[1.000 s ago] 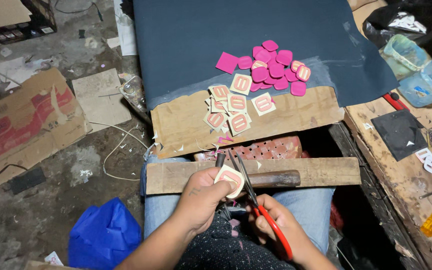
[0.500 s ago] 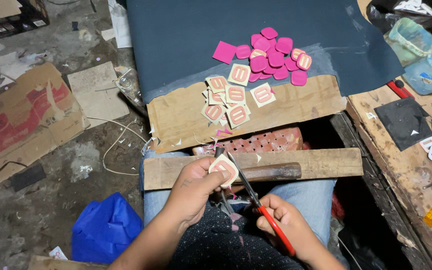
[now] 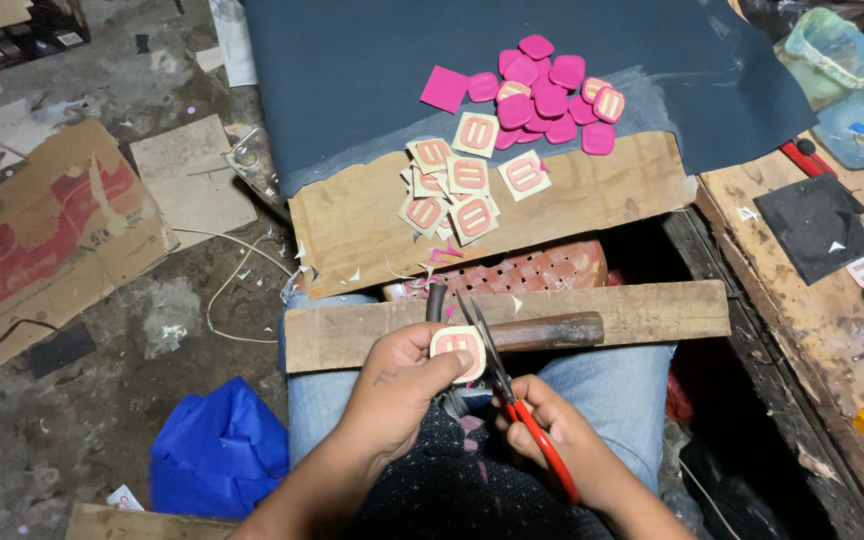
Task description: The person uses a curved metal tool to press a pink foam piece onto a white label, then trims the excess foam with scissors. They repeat this process for multiple labels, stacking the finished pieces on a cardboard sheet.
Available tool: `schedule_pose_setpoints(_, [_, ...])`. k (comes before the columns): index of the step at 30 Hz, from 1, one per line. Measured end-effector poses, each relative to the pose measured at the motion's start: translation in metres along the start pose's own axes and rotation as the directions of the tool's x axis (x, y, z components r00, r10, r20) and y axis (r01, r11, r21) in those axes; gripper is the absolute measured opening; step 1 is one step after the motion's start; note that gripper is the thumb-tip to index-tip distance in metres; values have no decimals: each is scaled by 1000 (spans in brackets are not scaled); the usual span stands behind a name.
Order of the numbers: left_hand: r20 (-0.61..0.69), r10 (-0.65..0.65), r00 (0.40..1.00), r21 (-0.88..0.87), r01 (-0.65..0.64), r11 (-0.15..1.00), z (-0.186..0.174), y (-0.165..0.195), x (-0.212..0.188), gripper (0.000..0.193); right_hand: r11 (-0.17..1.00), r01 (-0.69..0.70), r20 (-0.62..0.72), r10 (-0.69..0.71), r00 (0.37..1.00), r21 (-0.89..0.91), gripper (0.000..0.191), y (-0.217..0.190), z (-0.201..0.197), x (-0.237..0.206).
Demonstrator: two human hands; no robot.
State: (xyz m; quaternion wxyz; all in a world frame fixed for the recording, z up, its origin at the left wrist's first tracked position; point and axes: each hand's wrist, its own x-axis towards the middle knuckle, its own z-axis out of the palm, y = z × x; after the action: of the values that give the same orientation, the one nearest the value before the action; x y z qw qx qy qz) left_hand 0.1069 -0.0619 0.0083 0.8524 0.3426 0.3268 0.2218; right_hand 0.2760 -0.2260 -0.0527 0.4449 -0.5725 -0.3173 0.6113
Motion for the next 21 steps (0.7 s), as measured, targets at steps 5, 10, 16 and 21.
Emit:
schedule_pose_setpoints(5, [-47,-45,998,34,46,998,6,2,-2,18,1000,-24,-18,24,1000,13,51,-2,1,0])
schedule_pose_setpoints(10, [11,-46,999,-23,46,999,5,1,-2,18,994,-50,-23,53,998,94,52,-3,1,-5])
schedule_pose_setpoints(16, [50,-50,997,-24,51,998,-5,0,4,18,990,-56,20,53,998,133,45,-6,-5,-10])
schedule_pose_setpoints(21, [94,-42,995,212,21,977,-12,4,8,18,998,-61,6,61,998,17,35,-12,-5,-6])
